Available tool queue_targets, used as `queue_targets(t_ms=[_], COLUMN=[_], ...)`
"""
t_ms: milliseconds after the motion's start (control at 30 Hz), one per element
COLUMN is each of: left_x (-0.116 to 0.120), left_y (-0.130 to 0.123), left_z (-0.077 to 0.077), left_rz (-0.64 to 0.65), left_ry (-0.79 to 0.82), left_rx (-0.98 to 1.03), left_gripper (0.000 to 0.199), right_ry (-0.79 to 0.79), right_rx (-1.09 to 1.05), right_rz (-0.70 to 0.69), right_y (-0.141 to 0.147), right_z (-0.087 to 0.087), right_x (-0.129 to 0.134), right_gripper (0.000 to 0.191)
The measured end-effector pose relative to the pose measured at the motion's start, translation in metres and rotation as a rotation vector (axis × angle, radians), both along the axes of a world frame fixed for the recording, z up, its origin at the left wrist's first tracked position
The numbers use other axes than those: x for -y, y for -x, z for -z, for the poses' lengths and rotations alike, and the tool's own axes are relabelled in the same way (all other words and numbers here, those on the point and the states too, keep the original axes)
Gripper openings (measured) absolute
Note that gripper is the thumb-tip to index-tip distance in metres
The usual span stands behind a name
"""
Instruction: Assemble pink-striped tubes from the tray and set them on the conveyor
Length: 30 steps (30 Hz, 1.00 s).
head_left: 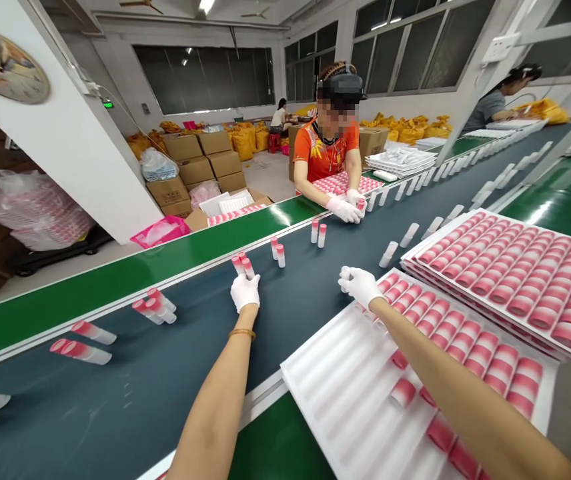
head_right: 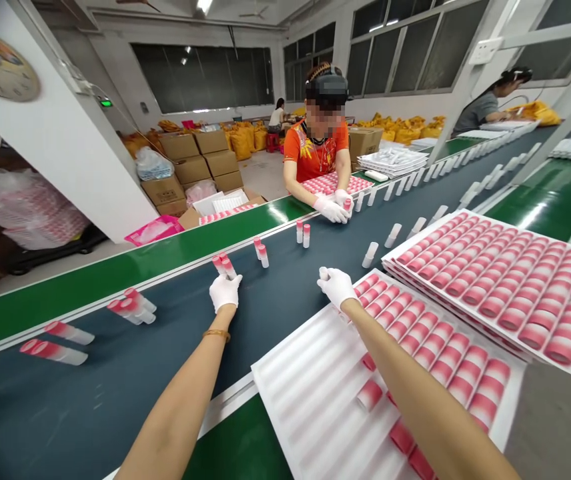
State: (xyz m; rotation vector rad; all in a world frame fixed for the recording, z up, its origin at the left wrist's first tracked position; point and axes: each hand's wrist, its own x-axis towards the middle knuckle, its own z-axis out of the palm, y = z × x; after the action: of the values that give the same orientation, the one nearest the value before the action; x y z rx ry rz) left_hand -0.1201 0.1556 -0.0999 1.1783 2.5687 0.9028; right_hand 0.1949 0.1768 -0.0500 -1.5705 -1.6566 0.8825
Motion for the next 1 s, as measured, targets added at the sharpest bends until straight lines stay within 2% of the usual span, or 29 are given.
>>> queue_targets(t_ms=[100, 200, 300, 400, 433, 467, 567, 600, 633, 700, 767, 900, 1000], left_x=[0.005, 0.013, 0.033, 0.077, 0.097, 0.12, 0.192, 0.213, 0.231, 0.258, 0.274, 0.296, 0.311], left_y=[-0.002, -0.001, -0.007, -0.037, -0.054, -0.073, -0.129, -0.142, -0.152, -0.159, -0.152, -0.137, -0.14], left_z=[-0.005, -0.018, -0.037, -0.056, -0.062, -0.067, -0.081, -0.084, -0.087, -0.089, -0.092, -0.106, -0.118], left_rz=[-0.006, -0.015, -0.019, 0.051, 0.132, 0.267, 0.817, 0.933, 0.969, 0.862, 0.751, 0.726, 0.694], left_ry=[-0.026, -0.066, -0.106, -0.146, -0.155, -0.155, -0.065, -0.015, 0.024, 0.046, 0.008, -0.051, -0.076], left_rx=[0.027, 0.059, 0.099, 0.161, 0.212, 0.307, 0.802, 0.967, 1.087, 1.18, 1.203, 1.199, 1.193], left_gripper=[0.032, 0.027, 0.023, 0.03, 0.033, 0.037, 0.051, 0.052, 0.051, 0.049, 0.05, 0.056, 0.058], right_ry=[-0.002, -0.024, -0.02, 0.028, 0.053, 0.079, 0.129, 0.126, 0.111, 0.055, -0.007, -0.098, -0.175], right_rx=[-0.053, -0.141, -0.224, -0.252, -0.246, -0.235, -0.176, -0.148, -0.112, -0.02, 0.084, 0.246, 0.307], right_rz=[-0.022, -0.066, -0.132, -0.229, -0.27, -0.316, -0.442, -0.476, -0.503, -0.529, -0.533, -0.544, -0.527], right_y=[0.007, 0.011, -0.001, -0.02, -0.025, -0.027, -0.027, -0.027, -0.028, -0.037, -0.054, -0.085, -0.093], right_z=[-0.007, -0.021, -0.041, -0.062, -0.069, -0.074, -0.082, -0.081, -0.078, -0.071, -0.063, -0.044, -0.032], right_x=[0.0, 0.019, 0.063, 0.121, 0.14, 0.157, 0.192, 0.197, 0.2, 0.2, 0.198, 0.199, 0.203], right_gripper=[0.022, 0.016, 0.016, 0.02, 0.02, 0.02, 0.019, 0.019, 0.018, 0.018, 0.015, 0.014, 0.019])
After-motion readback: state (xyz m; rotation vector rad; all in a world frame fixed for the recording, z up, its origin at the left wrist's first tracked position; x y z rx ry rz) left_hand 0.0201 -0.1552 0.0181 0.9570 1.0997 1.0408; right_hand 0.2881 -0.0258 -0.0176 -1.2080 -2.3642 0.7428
